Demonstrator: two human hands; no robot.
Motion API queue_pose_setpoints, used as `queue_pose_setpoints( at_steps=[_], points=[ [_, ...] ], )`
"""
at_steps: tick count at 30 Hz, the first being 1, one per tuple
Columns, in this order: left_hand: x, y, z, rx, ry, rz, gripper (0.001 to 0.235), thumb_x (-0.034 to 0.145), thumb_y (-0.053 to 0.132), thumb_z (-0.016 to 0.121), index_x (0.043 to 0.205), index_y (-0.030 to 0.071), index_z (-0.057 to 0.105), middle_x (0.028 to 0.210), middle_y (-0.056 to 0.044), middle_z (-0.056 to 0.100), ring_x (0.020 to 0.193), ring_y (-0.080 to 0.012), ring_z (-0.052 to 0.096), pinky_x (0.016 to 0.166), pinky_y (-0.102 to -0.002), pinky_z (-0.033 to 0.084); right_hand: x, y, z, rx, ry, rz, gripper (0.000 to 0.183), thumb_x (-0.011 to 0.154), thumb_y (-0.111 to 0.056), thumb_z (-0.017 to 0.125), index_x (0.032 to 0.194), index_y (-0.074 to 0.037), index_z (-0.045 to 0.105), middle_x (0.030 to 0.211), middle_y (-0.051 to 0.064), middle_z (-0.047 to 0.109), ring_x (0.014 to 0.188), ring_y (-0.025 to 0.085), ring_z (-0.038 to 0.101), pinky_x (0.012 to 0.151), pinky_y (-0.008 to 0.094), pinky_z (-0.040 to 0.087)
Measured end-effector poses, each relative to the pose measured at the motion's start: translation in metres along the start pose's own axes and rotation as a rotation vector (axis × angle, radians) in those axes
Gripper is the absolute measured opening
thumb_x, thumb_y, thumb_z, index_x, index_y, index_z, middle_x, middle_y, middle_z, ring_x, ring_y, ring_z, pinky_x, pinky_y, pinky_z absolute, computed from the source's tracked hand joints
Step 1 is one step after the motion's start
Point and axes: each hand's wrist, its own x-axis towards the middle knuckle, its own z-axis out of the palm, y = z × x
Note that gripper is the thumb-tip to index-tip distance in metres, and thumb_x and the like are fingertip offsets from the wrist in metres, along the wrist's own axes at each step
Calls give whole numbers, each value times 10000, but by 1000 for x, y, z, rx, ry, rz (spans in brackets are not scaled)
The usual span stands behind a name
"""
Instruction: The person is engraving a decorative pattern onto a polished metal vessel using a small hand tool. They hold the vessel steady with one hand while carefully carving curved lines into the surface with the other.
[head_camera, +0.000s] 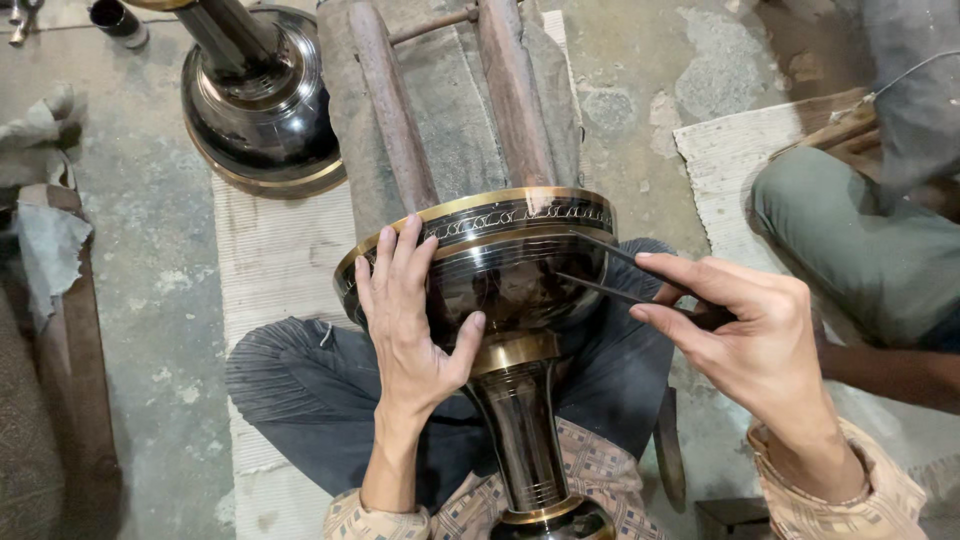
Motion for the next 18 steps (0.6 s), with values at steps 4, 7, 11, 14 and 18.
queue_pose_setpoints(
  at_steps=[4, 7, 11, 14, 18],
  points=[
    [0, 1, 1, 8, 5, 0, 817, 801, 285, 774, 1515, 72, 437, 1654, -171, 390, 1586, -409, 288, 1307, -617, 121, -2, 1, -2, 0, 8, -18, 448, 749, -49, 856, 1184, -86, 753, 732, 20, 681, 517, 51, 463, 477, 233, 401],
    [0, 2, 0, 3, 3, -15, 841, 782, 297, 778, 1516, 72, 434, 1655, -171, 391, 1587, -409, 289, 1305, -620, 120, -2, 1, -2, -13, 9, -25, 449, 747, -55, 857, 1183, -89, 754, 733, 21, 682, 515, 52, 465, 474, 236, 400],
    [-1, 9, 7, 34, 28, -34, 890, 767, 329, 793, 1528, 71, 411, 1656, -176, 374, 1585, -417, 261, 1288, -639, 93, -4, -2, 0, -47, 1, -15, 455, 731, -77, 864, 1173, -97, 759, 714, 32, 680, 486, 96, 470, 468, 260, 401],
    [-1, 15, 12, 67, 48, -61, 928, 766, 357, 807, 1542, 75, 384, 1659, -193, 350, 1582, -432, 242, 1270, -670, 76, -5, -6, 4, -73, -2, -142, 439, 753, -102, 863, 1175, -89, 742, 763, 58, 673, 562, 123, 557, 517, 265, 444],
    [2, 29, 19, 131, 79, -66, 992, 749, 396, 834, 1548, 75, 340, 1660, -249, 278, 1566, -481, 193, 1224, -739, 45, 3, -8, 5, -85, -4, -146, 437, 762, -98, 859, 1184, -94, 742, 765, 78, 678, 580, 155, 601, 537, 286, 466]
  ],
)
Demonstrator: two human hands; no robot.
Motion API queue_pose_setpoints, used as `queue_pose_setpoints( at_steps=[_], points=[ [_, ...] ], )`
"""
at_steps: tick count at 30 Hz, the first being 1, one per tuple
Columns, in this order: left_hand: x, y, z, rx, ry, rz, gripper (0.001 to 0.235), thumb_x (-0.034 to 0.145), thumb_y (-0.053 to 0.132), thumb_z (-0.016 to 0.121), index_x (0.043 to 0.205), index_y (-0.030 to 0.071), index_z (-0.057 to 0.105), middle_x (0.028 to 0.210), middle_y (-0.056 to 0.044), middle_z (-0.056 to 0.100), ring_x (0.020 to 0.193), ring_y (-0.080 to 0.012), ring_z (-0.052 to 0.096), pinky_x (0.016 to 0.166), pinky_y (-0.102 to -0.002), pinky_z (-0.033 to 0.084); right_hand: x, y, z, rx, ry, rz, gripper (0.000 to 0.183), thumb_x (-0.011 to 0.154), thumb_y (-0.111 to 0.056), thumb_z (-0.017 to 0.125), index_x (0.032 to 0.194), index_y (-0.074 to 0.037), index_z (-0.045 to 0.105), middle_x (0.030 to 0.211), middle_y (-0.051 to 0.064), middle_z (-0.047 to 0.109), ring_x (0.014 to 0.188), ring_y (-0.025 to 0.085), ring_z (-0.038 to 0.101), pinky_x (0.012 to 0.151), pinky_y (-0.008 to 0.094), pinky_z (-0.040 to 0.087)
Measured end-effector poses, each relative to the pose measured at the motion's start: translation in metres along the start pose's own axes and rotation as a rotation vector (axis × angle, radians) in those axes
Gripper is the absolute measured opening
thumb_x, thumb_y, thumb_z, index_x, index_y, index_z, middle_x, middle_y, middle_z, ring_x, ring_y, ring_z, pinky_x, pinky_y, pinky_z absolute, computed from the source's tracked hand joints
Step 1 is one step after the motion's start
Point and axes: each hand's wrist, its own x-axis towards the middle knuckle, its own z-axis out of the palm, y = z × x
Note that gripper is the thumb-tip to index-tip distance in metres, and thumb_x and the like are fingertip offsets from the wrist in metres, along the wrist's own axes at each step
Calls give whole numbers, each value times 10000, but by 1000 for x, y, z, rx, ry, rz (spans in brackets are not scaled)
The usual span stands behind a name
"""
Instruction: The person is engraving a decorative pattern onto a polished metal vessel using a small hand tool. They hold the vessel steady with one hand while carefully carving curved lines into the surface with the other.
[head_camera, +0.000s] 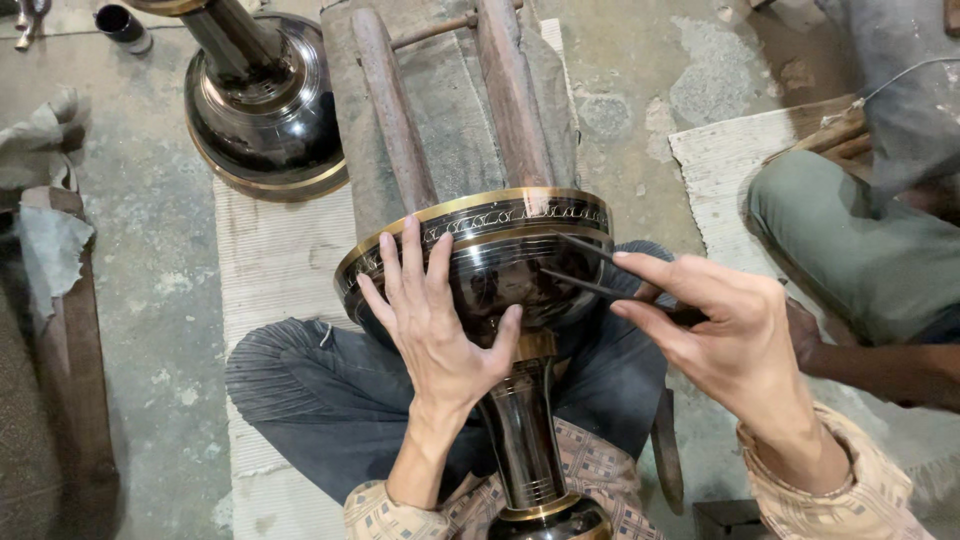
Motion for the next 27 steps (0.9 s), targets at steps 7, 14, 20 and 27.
queue_pose_setpoints(
  at_steps=[7, 14, 20, 27],
  points=[
    [22, 24, 20, 120, -54, -84, 1106, 673, 486, 893, 1536, 66, 343, 1631, -276, 268, 1529, -498, 182, 1144, -782, 74, 17, 1, -4, -26, -28, -23, 451, 747, -89, 859, 1184, -88, 749, 742, 117, 652, 575, 193, 583, 525, 319, 454],
    [29, 29, 24, 179, -30, -141, 1108, 658, 496, 885, 1530, 57, 361, 1620, -232, 317, 1524, -463, 219, 1152, -762, 104, 24, 2, -2, 24, -79, -19, 439, 745, -74, 846, 1173, -85, 748, 717, 101, 622, 559, 191, 563, 507, 324, 442],
    [29, 30, 25, 180, 1, -164, 1103, 670, 506, 878, 1535, 58, 360, 1628, -225, 324, 1533, -455, 238, 1186, -732, 98, 29, 1, -5, -7, -115, -13, 439, 740, -81, 848, 1168, -94, 754, 705, 94, 618, 535, 203, 548, 481, 336, 436],
    [27, 29, 24, 177, -30, -183, 1097, 669, 524, 862, 1535, 66, 370, 1632, -221, 321, 1529, -457, 242, 1186, -728, 84, 32, -3, -8, -9, -141, -26, 425, 741, -63, 839, 1156, -88, 752, 700, 78, 597, 542, 210, 544, 508, 342, 442]
  ],
)
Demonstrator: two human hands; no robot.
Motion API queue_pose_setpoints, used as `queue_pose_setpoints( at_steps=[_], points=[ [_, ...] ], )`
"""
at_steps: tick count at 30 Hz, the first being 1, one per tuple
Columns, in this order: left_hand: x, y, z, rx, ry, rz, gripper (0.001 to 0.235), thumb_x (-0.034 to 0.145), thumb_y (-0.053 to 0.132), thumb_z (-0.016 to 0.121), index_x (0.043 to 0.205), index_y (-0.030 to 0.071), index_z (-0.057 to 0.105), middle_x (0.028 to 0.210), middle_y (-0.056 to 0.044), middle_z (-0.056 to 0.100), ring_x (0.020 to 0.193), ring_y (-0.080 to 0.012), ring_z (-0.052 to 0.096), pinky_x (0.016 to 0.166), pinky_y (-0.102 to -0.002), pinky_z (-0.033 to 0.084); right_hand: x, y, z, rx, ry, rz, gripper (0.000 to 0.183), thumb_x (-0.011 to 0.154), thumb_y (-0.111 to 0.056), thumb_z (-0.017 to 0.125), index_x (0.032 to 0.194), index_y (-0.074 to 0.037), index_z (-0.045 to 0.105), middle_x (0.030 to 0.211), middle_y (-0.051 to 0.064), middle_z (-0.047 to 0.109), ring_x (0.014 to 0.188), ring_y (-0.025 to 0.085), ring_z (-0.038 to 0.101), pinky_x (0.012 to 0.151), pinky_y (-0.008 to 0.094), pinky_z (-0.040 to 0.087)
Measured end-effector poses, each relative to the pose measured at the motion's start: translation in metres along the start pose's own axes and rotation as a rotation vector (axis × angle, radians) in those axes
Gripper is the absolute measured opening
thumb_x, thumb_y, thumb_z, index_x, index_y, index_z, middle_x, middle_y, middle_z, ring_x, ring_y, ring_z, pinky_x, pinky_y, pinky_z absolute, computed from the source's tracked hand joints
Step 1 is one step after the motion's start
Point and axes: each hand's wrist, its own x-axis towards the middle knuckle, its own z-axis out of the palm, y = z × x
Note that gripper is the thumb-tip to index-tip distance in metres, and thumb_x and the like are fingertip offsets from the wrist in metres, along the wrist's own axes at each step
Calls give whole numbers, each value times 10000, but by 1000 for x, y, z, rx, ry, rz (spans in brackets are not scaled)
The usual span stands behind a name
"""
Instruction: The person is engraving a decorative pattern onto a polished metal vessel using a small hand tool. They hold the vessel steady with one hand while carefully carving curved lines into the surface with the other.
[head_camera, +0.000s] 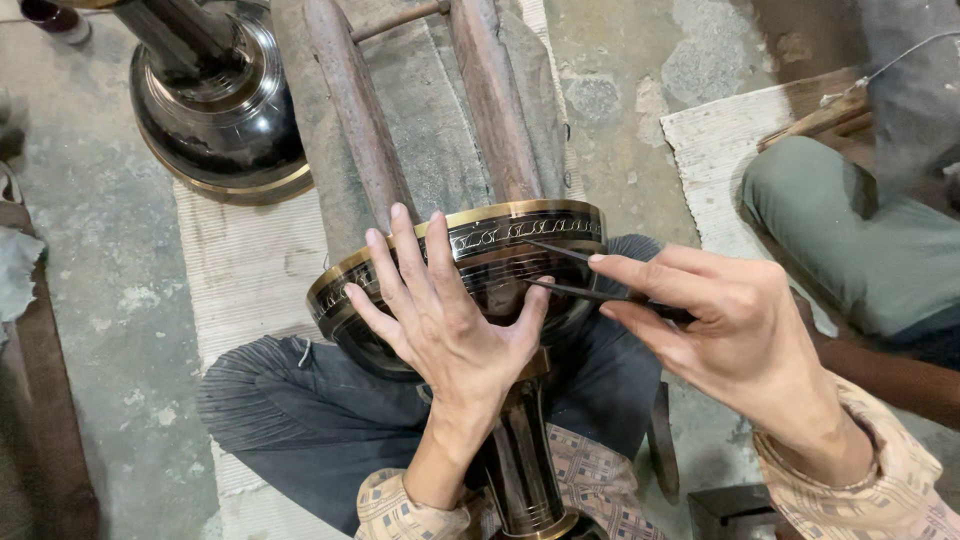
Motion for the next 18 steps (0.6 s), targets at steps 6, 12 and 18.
queue_pose_setpoints(
  at_steps=[6, 12, 18],
  points=[
    [-1, -1, 1, 5, 8, 11, 1077, 691, 544, 855, 1535, 69, 385, 1638, -220, 327, 1535, -456, 250, 1194, -728, 85, 2, -3, -2, 3, -24, 28, 438, 728, -53, 845, 1156, -92, 757, 667, 88, 564, 509, 210, 506, 487, 346, 429],
    [0, -1, 1, 10, -8, 1, 1082, 679, 548, 859, 1525, 65, 389, 1625, -220, 329, 1523, -463, 249, 1177, -739, 85, 3, -3, -1, 4, -27, 19, 446, 732, -56, 845, 1167, -93, 752, 680, 67, 610, 492, 174, 525, 464, 331, 434],
    [0, 0, 0, 8, -5, -8, 1083, 676, 540, 861, 1528, 69, 387, 1632, -210, 332, 1528, -457, 254, 1179, -739, 92, 2, -4, -1, 3, -21, 17, 440, 734, -56, 847, 1162, -94, 754, 683, 65, 618, 489, 162, 534, 463, 326, 439]
  ],
)
